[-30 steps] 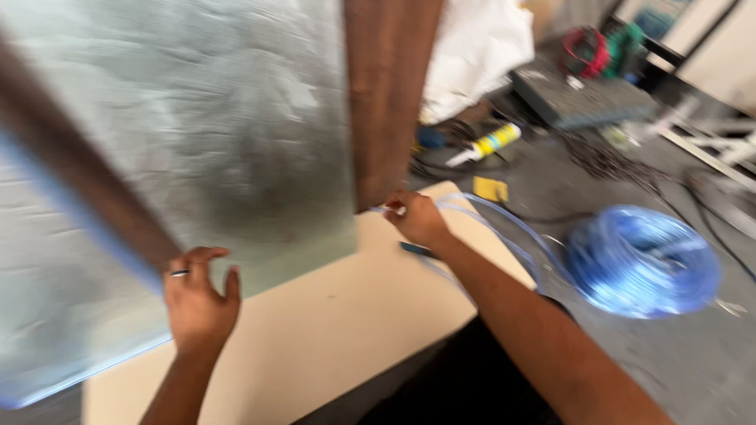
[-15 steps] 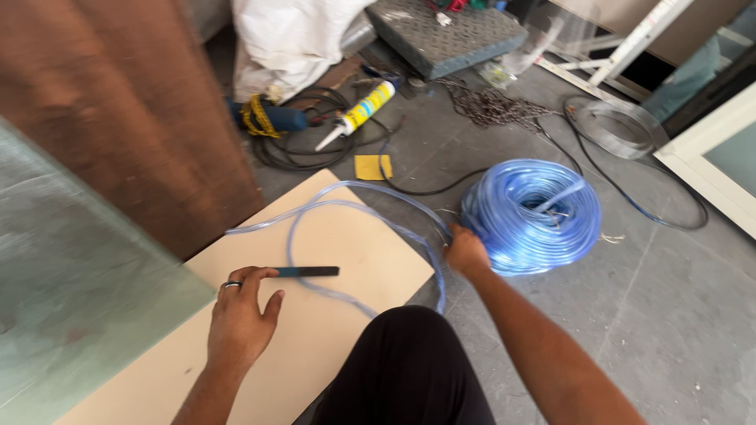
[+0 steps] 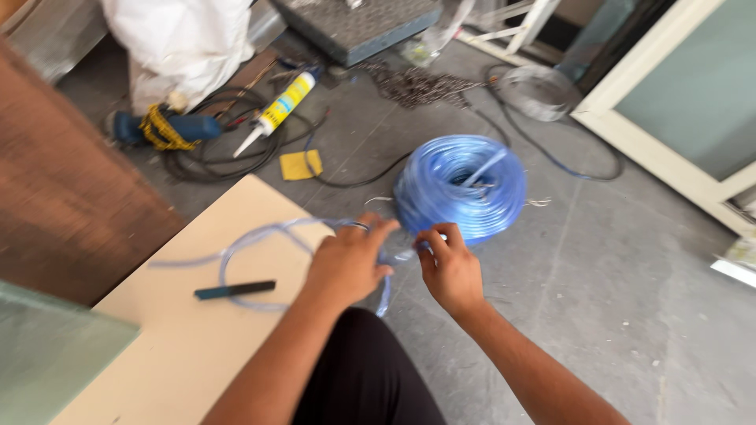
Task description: The person applies a blue plastic strip along the edges of textured glass panels. They use a utility knife to cut the strip to length and press it firmly onto the glass perimeter. The person works on multiple panels, measuring and cutting the strip for each side.
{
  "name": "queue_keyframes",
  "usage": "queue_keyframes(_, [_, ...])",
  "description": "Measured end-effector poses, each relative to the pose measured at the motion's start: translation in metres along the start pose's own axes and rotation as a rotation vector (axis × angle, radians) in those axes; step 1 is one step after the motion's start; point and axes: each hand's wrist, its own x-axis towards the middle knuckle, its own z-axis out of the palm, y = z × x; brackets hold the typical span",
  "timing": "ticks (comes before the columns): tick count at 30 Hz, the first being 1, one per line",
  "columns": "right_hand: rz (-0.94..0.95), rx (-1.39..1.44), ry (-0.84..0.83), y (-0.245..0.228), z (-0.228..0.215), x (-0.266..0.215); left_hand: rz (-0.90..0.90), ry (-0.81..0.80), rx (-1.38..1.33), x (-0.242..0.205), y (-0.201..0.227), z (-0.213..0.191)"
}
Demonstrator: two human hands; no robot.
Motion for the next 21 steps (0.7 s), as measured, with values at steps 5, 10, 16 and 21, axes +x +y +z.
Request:
queue_keyframes(5, [0.103, -0.151, 0.036, 0.073, -0.037, -0.008, 0.059, -0.256, 0.011, 0.036, 0.047, 0.036])
queue_keyframes(10, [0.649, -0.330, -0.056, 0.213, -0.038, 0.006, 0.157, -0.295, 0.041, 0.032, 0.060, 0.070])
queue_keyframes(16, [1.077, 1.308, 0.607, 0.282, -0.056, 0.113, 0.162, -0.327, 0.040, 0.035, 0.065, 0.083])
queue_keyframes(21, [0.499, 1.271, 0.008, 0.163, -0.013, 0.203, -0.309, -0.238, -0.242, 0.039, 0.038, 0.066])
